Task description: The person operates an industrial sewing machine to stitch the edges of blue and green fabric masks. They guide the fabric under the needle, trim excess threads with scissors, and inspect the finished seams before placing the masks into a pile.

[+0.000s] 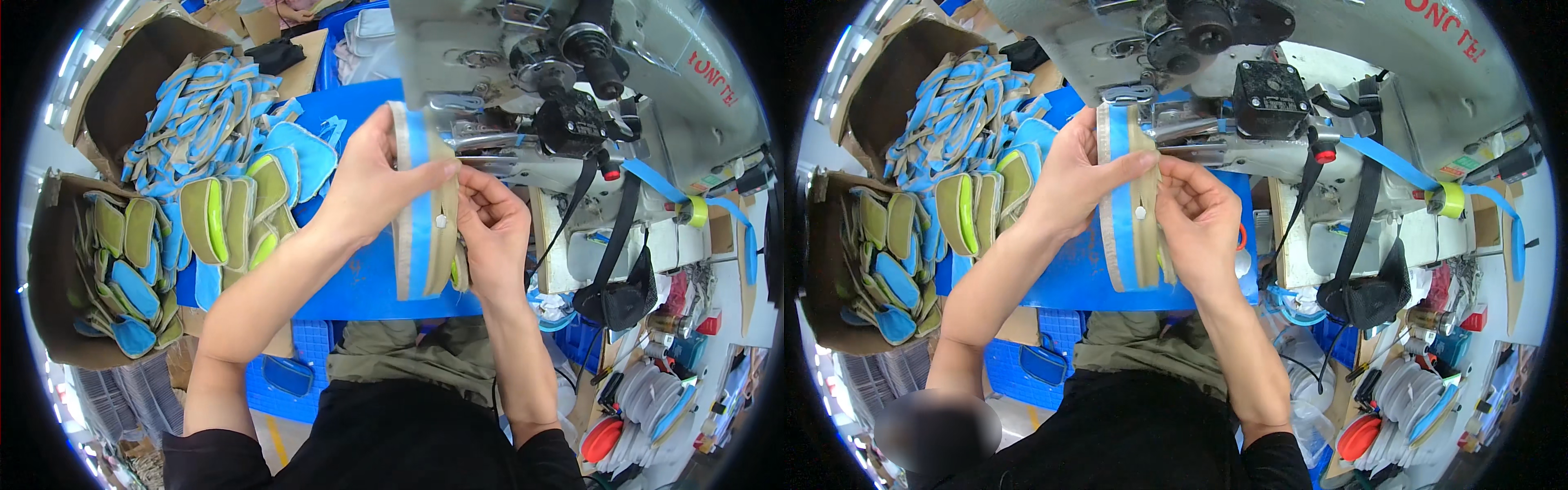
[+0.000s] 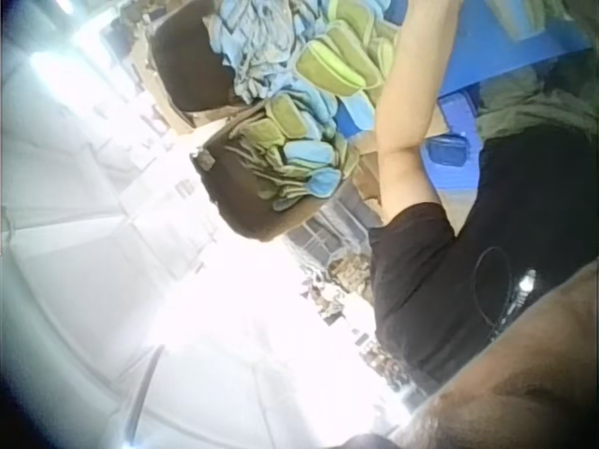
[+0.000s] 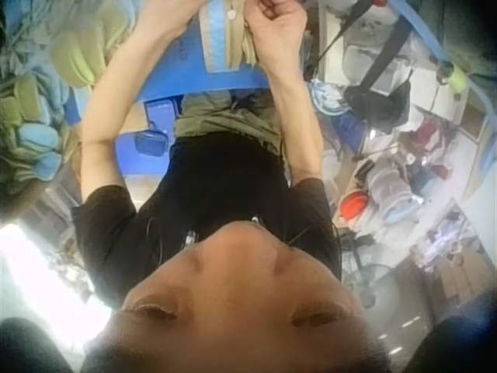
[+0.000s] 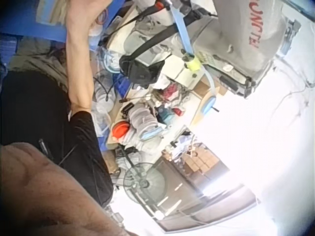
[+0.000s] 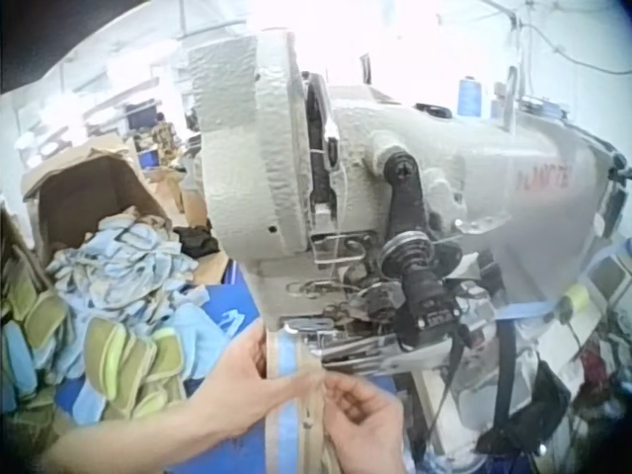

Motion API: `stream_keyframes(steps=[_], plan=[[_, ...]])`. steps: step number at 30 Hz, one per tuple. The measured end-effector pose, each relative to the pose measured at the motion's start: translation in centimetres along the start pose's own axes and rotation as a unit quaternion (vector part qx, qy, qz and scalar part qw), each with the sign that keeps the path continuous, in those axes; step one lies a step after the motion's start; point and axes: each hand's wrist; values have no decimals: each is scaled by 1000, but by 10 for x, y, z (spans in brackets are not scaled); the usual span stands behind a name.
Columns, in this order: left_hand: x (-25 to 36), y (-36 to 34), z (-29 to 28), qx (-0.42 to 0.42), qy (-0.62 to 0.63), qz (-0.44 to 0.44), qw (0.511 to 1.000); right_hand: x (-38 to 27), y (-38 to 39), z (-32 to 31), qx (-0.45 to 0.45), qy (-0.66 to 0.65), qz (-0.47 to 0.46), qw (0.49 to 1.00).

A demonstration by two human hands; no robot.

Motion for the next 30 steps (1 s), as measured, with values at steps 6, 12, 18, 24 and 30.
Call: stream_keyframes(steps=[6, 12, 18, 24, 30], plan=[[0, -7, 0, 14, -4, -10, 1000, -3, 4, -3, 9, -5, 46, 999], [3, -7, 2, 22, -46, -8, 999, -12, 5, 0, -11, -52, 66, 996], [-2, 45, 11, 21, 18, -54, 998, -26, 7, -8, -57, -70, 92, 992], [19, 52, -14, -25, 85, -91, 992, -23, 13, -12, -69, -38, 75, 994], [35, 51, -18, -13, 127, -97, 987, -29, 25, -18, -71, -11, 67, 995]])
Point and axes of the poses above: each hand's wrist, its own y-axis away from the middle knuckle, its own z-axis out of the palm, x = y × z, and after that the axes turned 2 degrees about -x, right-handed
